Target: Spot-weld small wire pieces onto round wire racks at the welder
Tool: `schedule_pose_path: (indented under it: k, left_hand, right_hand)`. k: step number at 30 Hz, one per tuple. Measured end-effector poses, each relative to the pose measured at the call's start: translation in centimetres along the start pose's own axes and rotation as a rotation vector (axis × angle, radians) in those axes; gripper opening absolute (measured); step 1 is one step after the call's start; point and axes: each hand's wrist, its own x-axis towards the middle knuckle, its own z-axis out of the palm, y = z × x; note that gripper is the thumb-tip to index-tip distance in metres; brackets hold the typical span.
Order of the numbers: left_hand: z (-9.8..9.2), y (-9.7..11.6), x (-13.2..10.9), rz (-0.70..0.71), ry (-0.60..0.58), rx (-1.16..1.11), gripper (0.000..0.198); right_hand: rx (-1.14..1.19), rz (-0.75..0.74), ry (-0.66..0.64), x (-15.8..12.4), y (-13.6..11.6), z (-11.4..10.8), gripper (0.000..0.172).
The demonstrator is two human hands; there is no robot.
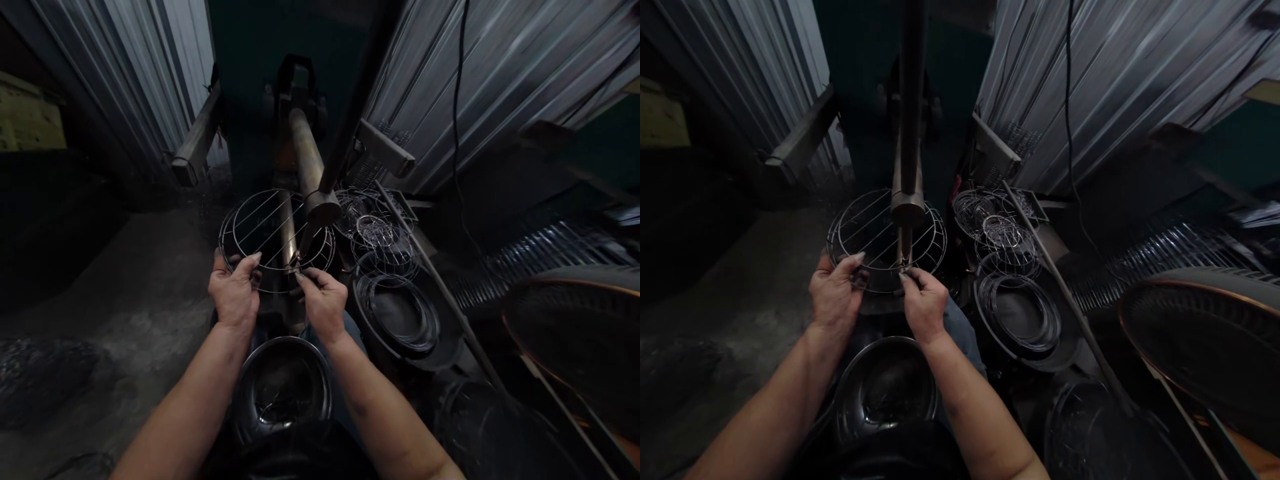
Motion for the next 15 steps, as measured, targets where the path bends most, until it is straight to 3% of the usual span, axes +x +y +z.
schedule_pose_path:
  k: [15]
  left_hand:
    - [0.2, -0.1, 0.8, -0.067, -0.009, -0.013, 0.046]
  right_hand:
    - [0.145, -0.015, 0.055, -0.3, 1.1, 0.9, 0.019]
